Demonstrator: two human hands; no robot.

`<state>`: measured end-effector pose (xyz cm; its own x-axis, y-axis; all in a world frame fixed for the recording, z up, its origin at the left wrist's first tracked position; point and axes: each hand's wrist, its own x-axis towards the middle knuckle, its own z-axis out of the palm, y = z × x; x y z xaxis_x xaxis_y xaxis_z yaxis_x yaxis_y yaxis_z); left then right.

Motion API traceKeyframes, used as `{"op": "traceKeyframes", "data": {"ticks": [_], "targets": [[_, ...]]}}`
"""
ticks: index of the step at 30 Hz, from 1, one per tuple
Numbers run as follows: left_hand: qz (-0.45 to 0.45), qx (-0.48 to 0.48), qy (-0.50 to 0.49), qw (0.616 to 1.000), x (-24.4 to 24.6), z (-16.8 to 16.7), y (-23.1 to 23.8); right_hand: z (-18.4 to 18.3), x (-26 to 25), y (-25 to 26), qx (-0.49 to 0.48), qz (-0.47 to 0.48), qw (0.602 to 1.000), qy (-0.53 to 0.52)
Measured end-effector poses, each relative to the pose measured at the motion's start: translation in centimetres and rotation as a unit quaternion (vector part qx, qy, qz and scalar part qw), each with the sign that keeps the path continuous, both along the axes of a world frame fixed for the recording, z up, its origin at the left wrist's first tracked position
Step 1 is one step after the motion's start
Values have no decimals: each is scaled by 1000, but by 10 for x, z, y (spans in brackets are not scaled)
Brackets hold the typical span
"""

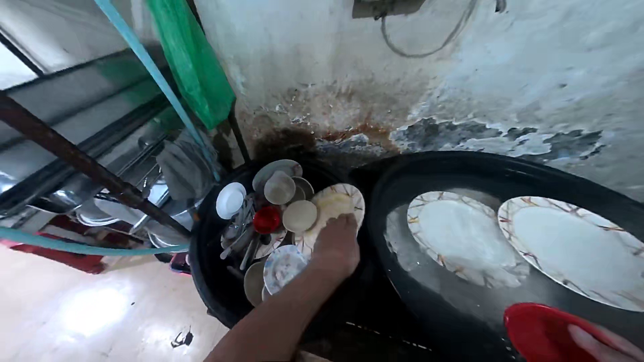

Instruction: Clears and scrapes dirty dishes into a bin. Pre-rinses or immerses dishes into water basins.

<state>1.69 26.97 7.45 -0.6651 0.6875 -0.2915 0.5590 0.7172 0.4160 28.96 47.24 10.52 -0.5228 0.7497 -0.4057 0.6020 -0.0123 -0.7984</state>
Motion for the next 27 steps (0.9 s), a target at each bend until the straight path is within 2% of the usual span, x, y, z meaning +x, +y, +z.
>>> {"op": "traceKeyframes", "data": {"ticks": [1,4,6,7,9,12,15,18,20,22,25,27], "targets": [[-16,3,-10,1000,13,12,-8,5,-7,-4,-8,7,1000,5],[-104,10,-1,994,52,24,-40,-30,-7,26,-36,80,994,69],[-141,4,-1,990,68,12,-60,-25,-26,18,-41,90,993,64],[-150,-29,-18,988,70,4,-65,-22,-36,12,-42,90,993,66],[-139,-80,-43,986,69,-15,-71,-24,-58,-1,-47,104,991,74],[-125,-78,-25,989,63,-28,-74,-24,-98,-32,-9,134,990,46],[-104,-57,-31,992,55,-32,-71,-21,-139,-61,77,250,965,15],[-112,-55,-35,992,53,-29,-70,-21,-166,-86,259,333,906,10],[-134,-49,-16,990,57,-31,-77,-22,-173,-93,382,339,859,26],[-153,-24,13,988,60,-36,-92,-19,-172,-87,443,327,834,41],[-158,87,126,975,65,-49,-126,-14,-148,-55,469,300,829,51],[-129,212,233,940,63,-59,-147,-20,-119,-25,476,273,834,58]]}}
